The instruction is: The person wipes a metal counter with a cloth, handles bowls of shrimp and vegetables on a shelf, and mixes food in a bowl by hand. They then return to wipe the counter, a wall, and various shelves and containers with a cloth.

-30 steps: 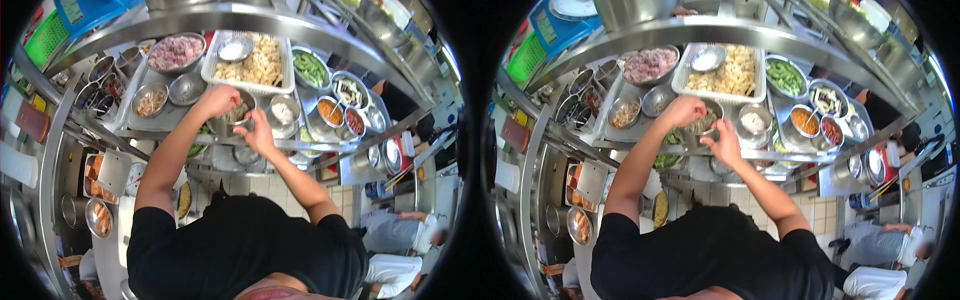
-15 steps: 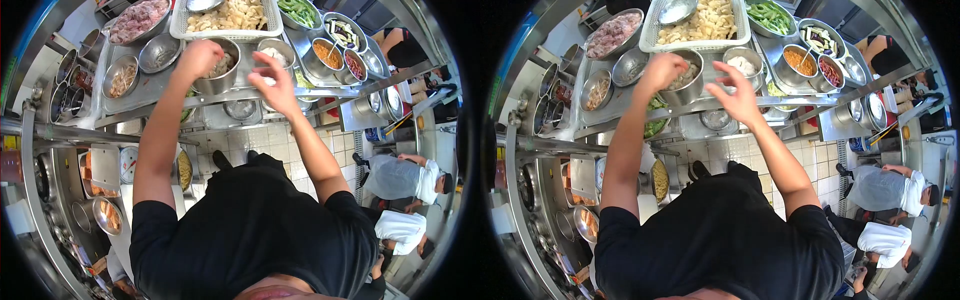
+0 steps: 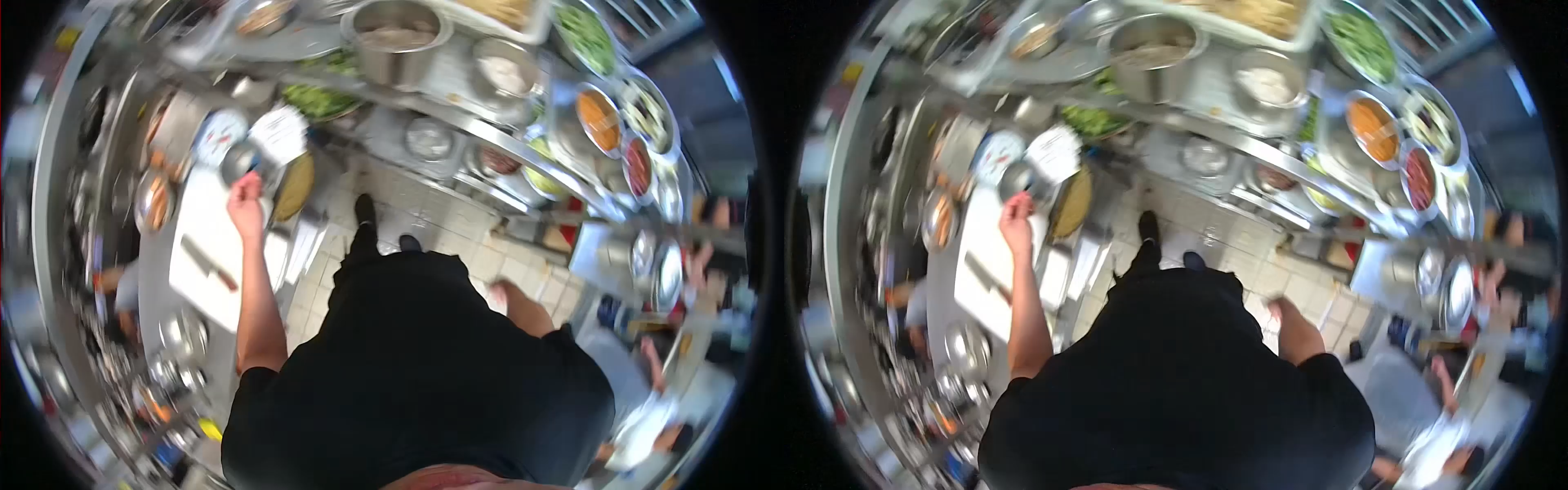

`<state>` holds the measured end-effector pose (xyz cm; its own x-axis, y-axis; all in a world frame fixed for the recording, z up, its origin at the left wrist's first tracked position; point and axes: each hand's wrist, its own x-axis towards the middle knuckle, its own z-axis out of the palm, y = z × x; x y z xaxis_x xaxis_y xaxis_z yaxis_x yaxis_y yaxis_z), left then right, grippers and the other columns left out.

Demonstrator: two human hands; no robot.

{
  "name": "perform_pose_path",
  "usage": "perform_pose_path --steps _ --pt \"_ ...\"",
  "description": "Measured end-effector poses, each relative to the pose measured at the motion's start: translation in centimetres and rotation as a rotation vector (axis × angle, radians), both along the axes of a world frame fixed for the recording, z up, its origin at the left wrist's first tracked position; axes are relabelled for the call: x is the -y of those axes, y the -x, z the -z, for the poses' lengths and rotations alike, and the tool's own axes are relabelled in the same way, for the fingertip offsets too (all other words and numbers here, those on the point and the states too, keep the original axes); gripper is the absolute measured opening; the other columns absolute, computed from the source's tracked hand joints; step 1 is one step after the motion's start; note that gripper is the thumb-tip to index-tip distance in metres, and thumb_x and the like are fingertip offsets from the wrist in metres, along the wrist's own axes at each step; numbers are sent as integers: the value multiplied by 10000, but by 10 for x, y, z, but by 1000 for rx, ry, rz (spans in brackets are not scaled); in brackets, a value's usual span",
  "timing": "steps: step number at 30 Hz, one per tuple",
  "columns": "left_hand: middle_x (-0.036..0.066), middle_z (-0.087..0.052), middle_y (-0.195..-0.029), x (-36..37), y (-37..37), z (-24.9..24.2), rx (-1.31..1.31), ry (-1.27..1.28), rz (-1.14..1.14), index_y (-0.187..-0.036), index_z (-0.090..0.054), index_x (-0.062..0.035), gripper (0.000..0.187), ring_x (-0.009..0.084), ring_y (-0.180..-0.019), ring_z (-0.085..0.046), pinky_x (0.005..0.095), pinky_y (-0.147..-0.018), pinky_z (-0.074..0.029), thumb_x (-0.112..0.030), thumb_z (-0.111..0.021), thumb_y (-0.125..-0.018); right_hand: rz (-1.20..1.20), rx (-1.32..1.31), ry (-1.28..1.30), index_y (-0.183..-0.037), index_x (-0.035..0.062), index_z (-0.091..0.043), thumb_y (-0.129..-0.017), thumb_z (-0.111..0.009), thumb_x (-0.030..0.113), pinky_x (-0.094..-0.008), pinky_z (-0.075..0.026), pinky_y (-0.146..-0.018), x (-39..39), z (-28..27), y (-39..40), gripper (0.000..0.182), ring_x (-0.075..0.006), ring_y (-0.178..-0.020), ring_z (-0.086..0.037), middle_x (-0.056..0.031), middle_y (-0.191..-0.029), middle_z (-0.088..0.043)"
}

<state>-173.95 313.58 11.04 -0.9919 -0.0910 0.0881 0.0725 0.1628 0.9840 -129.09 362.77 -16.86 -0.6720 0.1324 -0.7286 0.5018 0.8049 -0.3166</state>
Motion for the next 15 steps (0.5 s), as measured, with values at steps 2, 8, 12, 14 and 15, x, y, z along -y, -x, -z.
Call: perform_pose_path --steps 2,8,12,14,15 --pt "1 -681 -844 48 -65 11 28 85 -140 -993 -707 -23 87 60 -732 -568 216 -677 -465 -79 -668 -939 157 228 100 -1069 67 -686 -970 -552 370 -438 -527 -642 -13 5 -44 345 -267 -751 -673 -95 -900 -699" --pt "25 -691 -835 170 -217 26 86 448 -700 -949 -712 -40 105 98 -695 -570 271 -662 -484 -135 -689 -910 707 491 176 -1119 116 -680 -940 -584 370 -429 -521 -610 -63 6 -33 325 -285 -759 -695 -110 -914 -703" --pt "67 -690 -833 222 -298 51 147 582 -921 -904 -715 -55 87 152 -722 -610 309 -700 -507 -138 -693 -895 16 269 243 -1037 128 -654 -918 -590 321 -409 -497 -548 -99 46 86 235 -266 -673 -658 -96 -840 -673" --pt "129 -699 -880 238 -339 70 223 647 -965 -878 -726 -80 88 267 -812 -666 371 -761 -523 -153 -684 -851 -1139 -494 -151 -823 102 -606 -904 -573 224 -378 -455 -454 -127 98 167 149 -211 -496 -560 -52 -678 -609" --pt "163 -695 -907 240 -363 74 261 732 -978 -856 -725 -88 102 330 -841 -666 411 -775 -526 -173 -676 -828 -898 -422 -5 -833 113 -601 -908 -569 230 -382 -451 -446 -99 69 203 143 -212 -510 -566 -49 -681 -604"
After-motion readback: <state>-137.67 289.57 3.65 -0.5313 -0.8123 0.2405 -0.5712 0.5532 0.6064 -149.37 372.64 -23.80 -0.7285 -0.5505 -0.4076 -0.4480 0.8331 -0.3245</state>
